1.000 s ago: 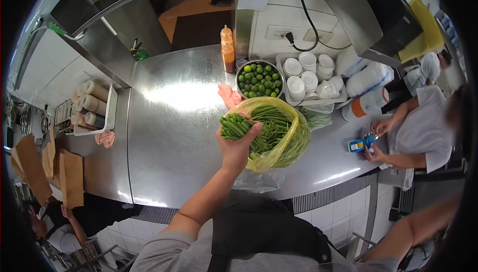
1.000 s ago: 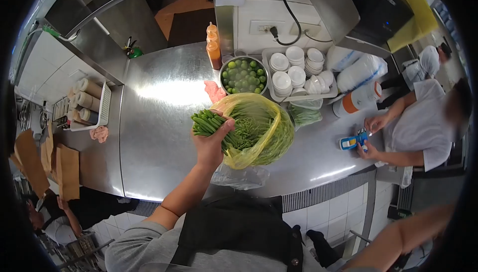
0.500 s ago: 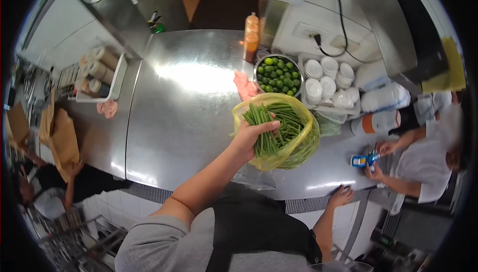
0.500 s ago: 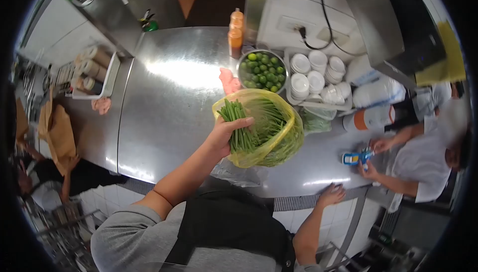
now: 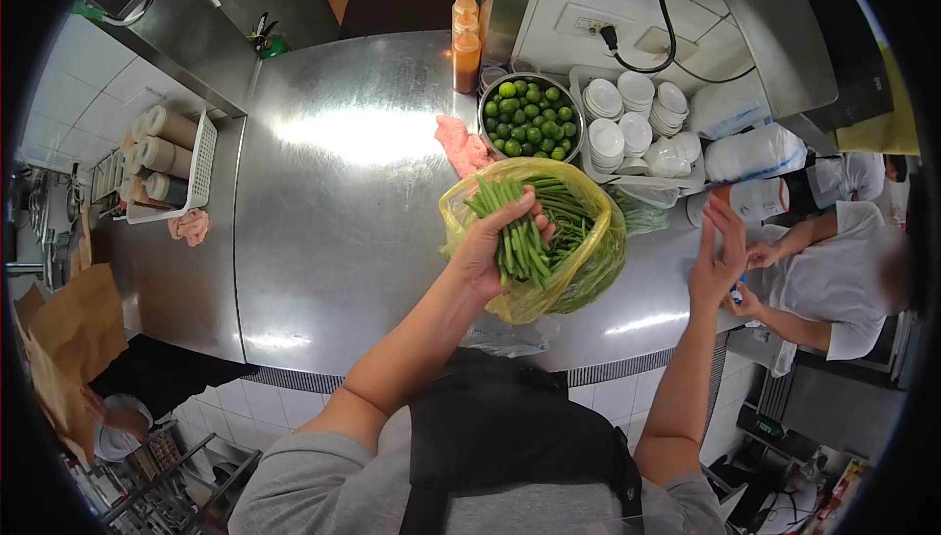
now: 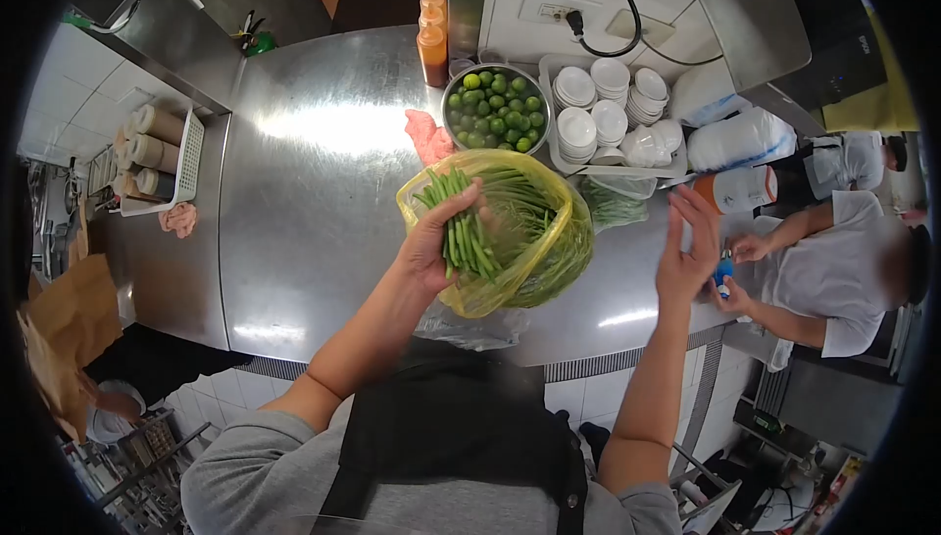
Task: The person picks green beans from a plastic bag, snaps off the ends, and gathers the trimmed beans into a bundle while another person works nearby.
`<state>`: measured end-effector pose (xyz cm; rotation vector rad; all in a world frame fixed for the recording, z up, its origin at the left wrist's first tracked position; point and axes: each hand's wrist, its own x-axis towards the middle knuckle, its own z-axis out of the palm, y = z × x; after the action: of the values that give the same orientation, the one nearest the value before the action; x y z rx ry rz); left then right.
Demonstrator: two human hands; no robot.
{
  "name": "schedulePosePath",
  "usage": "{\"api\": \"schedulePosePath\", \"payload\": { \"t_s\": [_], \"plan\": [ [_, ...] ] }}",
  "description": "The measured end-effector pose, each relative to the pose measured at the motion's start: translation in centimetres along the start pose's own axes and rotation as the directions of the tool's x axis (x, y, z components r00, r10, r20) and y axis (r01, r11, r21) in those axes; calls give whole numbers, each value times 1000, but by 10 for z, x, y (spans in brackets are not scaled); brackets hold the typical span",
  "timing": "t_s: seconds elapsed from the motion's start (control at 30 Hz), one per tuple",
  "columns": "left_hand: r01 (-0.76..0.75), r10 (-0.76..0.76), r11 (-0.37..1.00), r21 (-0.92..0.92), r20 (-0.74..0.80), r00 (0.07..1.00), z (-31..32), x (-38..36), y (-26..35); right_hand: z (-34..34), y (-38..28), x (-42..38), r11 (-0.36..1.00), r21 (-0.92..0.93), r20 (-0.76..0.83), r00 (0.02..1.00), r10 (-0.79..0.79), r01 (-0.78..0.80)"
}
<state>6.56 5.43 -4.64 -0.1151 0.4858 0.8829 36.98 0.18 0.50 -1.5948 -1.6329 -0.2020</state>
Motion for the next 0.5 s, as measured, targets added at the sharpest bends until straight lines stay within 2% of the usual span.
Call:
{"api": "schedulePosePath", "payload": {
  "t_s": [0.07, 0.13, 0.2, 0.23, 0.27, 0.33, 0.37, 0.43, 0.47, 0.5],
  "plan": [
    [-42, 44, 998, 51, -32, 999, 4, 0, 10, 21, -29, 24, 997, 50, 25, 998, -53, 52],
    [-64, 65, 998, 28, -22, 998, 1, 3, 19, 44, -60, 40, 971, 237, 64, 997, -49, 32],
    [-102, 104, 994, 24, -67, 992, 1, 4, 26, 67, -92, 50, 946, 322, 204, 978, -38, -30],
    [-86, 86, 996, 16, 15, 996, -5, 5, 32, 79, -97, 46, 942, 302, 438, 899, -2, -145],
    [-69, 68, 998, 13, 103, 992, -9, 7, 38, 92, -98, 41, 935, 254, 641, 767, 28, -247],
    [-62, 58, 997, 52, 85, 995, -9, 8, 43, 126, -85, 14, 991, 110, 839, 541, -55, -71],
    [-59, 52, 994, 97, 65, 997, -8, 9, 45, 137, -88, 3, 992, 110, 838, 542, -58, -65],
    [-73, 68, 983, 170, 35, 997, -6, 11, 49, 151, -99, -13, 993, -67, 684, 729, -23, 94],
    [-74, 71, 984, 160, 25, 997, -4, 10, 48, 153, -100, -15, 993, -63, 694, 720, -25, 95],
    [-149, 146, 957, 248, 32, 989, -2, 11, 48, 153, -99, -16, 996, -48, 708, 706, -19, 75]
  ]
}}
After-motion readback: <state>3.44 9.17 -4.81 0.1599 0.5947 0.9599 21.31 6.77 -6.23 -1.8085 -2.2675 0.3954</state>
